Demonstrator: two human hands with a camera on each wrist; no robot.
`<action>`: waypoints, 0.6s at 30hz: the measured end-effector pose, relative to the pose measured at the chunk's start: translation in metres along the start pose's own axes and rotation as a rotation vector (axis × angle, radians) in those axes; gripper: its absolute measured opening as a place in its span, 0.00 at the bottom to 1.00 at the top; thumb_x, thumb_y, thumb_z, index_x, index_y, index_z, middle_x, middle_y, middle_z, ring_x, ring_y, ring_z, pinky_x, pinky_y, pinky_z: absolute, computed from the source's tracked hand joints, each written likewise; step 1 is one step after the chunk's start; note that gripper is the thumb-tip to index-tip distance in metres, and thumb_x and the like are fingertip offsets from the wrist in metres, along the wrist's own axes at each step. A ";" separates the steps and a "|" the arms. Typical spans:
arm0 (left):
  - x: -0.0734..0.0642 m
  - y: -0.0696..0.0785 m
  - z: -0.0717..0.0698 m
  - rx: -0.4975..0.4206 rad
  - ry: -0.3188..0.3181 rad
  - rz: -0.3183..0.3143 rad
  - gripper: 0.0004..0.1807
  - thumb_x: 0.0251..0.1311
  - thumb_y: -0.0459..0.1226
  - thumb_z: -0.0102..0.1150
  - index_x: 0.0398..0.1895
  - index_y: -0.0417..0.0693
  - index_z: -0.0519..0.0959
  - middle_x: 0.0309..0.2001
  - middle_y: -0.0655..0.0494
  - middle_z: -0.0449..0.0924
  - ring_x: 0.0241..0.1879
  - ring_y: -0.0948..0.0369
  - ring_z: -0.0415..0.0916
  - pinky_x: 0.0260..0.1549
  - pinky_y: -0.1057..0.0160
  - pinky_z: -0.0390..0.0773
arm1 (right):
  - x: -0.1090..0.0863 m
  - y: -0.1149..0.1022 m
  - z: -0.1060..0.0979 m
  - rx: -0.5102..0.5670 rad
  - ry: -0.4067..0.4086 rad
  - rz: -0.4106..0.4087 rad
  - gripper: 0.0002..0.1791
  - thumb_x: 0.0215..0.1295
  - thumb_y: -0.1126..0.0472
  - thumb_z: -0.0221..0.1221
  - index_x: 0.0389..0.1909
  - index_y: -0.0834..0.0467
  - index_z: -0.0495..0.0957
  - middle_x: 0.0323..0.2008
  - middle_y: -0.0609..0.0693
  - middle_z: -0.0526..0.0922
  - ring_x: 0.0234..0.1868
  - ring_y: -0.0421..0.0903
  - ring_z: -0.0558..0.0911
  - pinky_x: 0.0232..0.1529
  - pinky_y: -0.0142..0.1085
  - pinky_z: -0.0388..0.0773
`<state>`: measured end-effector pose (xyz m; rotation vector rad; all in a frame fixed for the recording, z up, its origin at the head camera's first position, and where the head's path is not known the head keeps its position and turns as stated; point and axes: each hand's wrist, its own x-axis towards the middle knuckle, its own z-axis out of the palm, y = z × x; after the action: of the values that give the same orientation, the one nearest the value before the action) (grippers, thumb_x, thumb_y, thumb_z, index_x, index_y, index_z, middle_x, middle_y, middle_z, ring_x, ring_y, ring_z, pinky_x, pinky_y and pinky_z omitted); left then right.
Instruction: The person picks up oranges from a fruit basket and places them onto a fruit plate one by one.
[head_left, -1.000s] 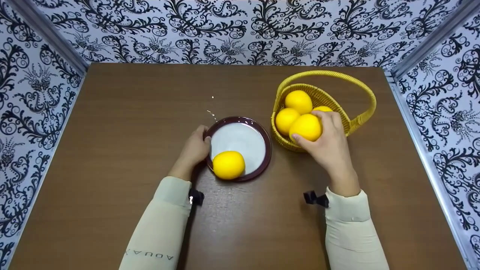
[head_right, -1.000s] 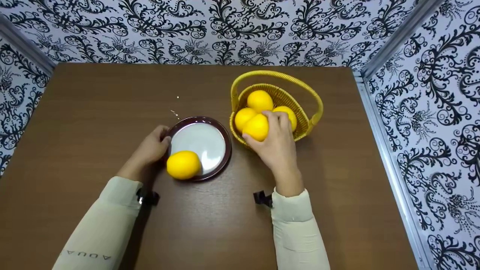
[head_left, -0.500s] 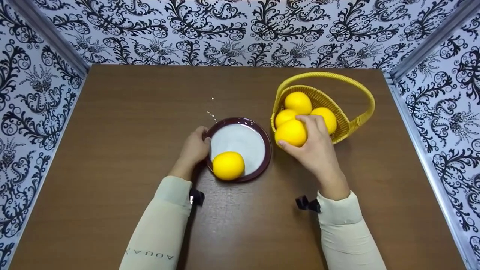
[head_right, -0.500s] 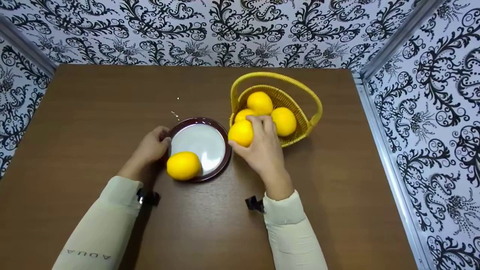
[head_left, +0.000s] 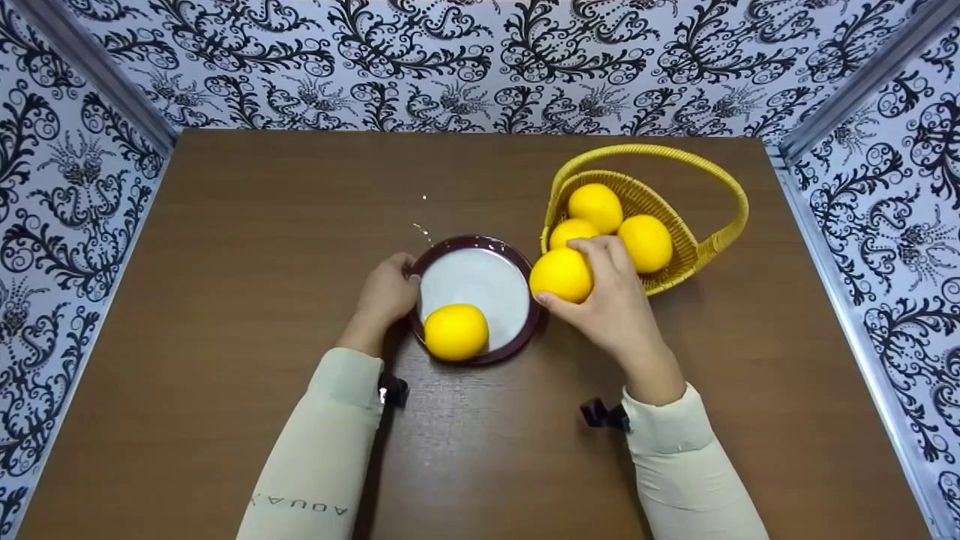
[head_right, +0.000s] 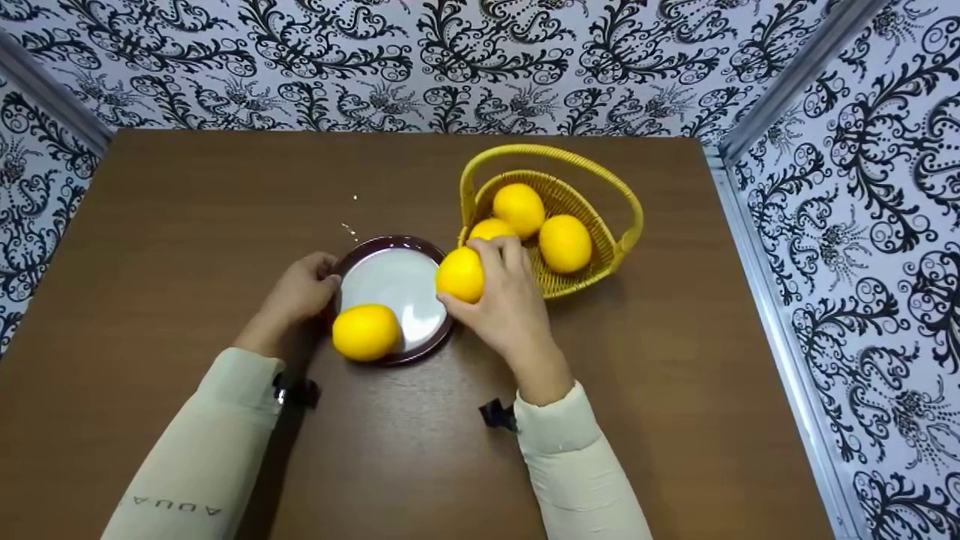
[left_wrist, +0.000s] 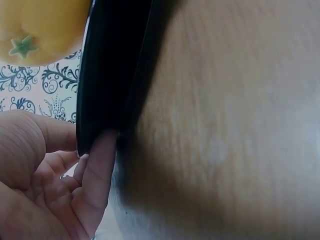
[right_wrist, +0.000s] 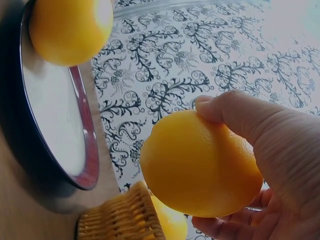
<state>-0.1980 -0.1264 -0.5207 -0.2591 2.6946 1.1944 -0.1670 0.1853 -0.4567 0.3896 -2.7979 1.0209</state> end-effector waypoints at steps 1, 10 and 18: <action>0.000 0.000 0.000 -0.001 0.002 -0.001 0.14 0.72 0.34 0.51 0.55 0.40 0.79 0.52 0.39 0.83 0.52 0.44 0.77 0.59 0.46 0.75 | 0.000 -0.001 0.002 -0.001 0.001 -0.012 0.42 0.51 0.47 0.79 0.64 0.57 0.74 0.59 0.58 0.69 0.59 0.58 0.72 0.61 0.56 0.73; 0.001 0.002 -0.001 -0.004 0.012 -0.018 0.14 0.70 0.34 0.53 0.52 0.38 0.81 0.49 0.39 0.84 0.50 0.45 0.78 0.57 0.48 0.77 | -0.002 -0.007 0.015 -0.006 -0.027 -0.057 0.40 0.50 0.46 0.79 0.62 0.56 0.76 0.57 0.58 0.71 0.56 0.58 0.74 0.59 0.54 0.73; 0.002 0.002 -0.001 0.004 0.003 -0.031 0.14 0.70 0.34 0.52 0.52 0.38 0.81 0.49 0.39 0.84 0.50 0.45 0.77 0.58 0.48 0.76 | -0.004 -0.010 0.029 -0.018 -0.070 -0.095 0.40 0.51 0.45 0.79 0.62 0.56 0.75 0.56 0.58 0.72 0.56 0.57 0.74 0.59 0.53 0.74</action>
<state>-0.2004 -0.1262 -0.5191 -0.3010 2.6845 1.1811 -0.1615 0.1594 -0.4735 0.5607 -2.8172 0.9795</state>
